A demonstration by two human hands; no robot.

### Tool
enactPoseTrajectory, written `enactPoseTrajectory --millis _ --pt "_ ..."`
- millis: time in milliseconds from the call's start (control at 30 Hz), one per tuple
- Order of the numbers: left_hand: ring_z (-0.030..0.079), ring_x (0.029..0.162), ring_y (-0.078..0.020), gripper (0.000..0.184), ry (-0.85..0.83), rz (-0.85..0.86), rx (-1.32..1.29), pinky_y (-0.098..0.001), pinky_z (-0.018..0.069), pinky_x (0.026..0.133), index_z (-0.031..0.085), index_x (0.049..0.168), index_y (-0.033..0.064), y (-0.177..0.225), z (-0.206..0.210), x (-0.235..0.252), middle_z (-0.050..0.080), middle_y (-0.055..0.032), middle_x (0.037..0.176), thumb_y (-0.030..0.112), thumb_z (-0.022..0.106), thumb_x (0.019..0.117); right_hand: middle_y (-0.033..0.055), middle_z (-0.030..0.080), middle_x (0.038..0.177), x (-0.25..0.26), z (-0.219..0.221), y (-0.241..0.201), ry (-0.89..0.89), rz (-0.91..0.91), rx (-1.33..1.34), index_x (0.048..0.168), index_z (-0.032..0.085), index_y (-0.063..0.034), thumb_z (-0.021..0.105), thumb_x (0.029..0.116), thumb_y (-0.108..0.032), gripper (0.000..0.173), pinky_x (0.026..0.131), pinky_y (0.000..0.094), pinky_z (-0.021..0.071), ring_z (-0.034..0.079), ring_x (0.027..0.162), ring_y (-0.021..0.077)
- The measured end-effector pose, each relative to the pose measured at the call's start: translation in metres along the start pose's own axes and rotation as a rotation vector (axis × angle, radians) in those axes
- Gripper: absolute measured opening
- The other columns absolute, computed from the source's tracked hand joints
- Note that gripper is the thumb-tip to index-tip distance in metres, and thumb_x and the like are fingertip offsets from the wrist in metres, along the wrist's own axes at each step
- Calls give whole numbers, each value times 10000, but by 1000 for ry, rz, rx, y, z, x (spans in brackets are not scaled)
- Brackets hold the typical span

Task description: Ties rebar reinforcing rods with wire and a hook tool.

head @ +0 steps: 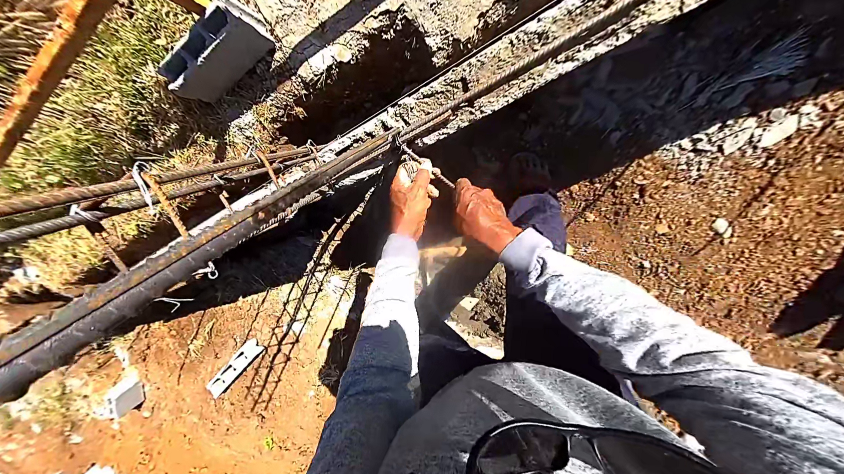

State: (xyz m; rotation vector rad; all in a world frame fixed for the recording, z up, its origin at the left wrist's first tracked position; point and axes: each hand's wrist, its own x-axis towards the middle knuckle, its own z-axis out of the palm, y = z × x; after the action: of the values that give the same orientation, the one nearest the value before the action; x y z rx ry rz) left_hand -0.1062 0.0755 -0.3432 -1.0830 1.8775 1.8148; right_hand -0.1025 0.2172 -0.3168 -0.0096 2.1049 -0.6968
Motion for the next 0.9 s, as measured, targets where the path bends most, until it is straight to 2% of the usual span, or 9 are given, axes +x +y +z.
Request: enactPoseTrajectory --millis 100,233,300,400,500,567,667,767,900 --pt "608 618 -131 294 -16 -12 -8 -230 459 491 590 1234 19 -2 -7 2 725 -120 998 260 562 1069 288 652 1151 6 11 -5 -5 78 6 1276 559 12 580 957 -144 356 830 679 516 606 1149 508" --pt "614 621 -141 235 63 85 20 -255 494 518 576 1195 2 -14 3 14 716 -119 934 173 606 1036 245 653 1171 33 23 29 79 -69 44 1264 608 -38 582 943 -60 322 913 617 534 619 1148 459" --pt "630 660 -163 240 98 147 57 -307 565 608 570 1202 -14 -22 8 19 686 -113 925 148 605 1029 236 652 1136 40 32 38 155 -112 25 1239 612 -58 581 957 -53 284 874 627 543 627 1117 458" --pt "643 683 -169 234 89 162 30 -306 562 625 554 1229 -17 -27 10 20 710 -131 991 122 568 1041 230 660 1154 48 37 42 180 -108 -17 1261 608 -62 528 991 -91 283 896 629 530 624 1142 452" --pt "633 664 -167 220 77 138 16 -302 553 599 559 1209 -9 -23 8 15 705 -125 960 135 576 1044 174 702 1041 47 17 50 -14 -196 151 1175 651 -82 549 1024 -155 196 869 575 559 688 1002 356" --pt "634 667 -178 234 86 152 94 -332 568 622 578 1180 -5 -20 5 14 685 -109 893 168 607 1026 81 710 926 54 5 59 -297 -227 492 1128 687 -83 537 1071 -218 209 761 403 583 685 810 193" --pt "659 728 -191 268 116 167 283 -378 596 703 598 1159 13 -18 0 14 670 -106 892 232 633 1010 98 713 963 67 15 64 -647 -123 868 1164 649 -56 528 1064 -206 217 828 408 614 712 854 203" --pt "671 742 -189 277 123 159 352 -386 605 721 603 1183 26 -20 -5 14 683 -105 929 247 624 1018 78 720 945 62 30 57 -389 -212 658 1114 676 -62 547 1064 -211 204 819 391 605 708 850 174" --pt "652 677 -156 253 59 189 243 -326 586 649 604 1237 6 -24 -2 16 711 -96 971 155 574 1035 188 705 1147 53 40 53 181 -180 133 1251 661 -93 586 979 -108 283 986 592 514 645 1140 402"
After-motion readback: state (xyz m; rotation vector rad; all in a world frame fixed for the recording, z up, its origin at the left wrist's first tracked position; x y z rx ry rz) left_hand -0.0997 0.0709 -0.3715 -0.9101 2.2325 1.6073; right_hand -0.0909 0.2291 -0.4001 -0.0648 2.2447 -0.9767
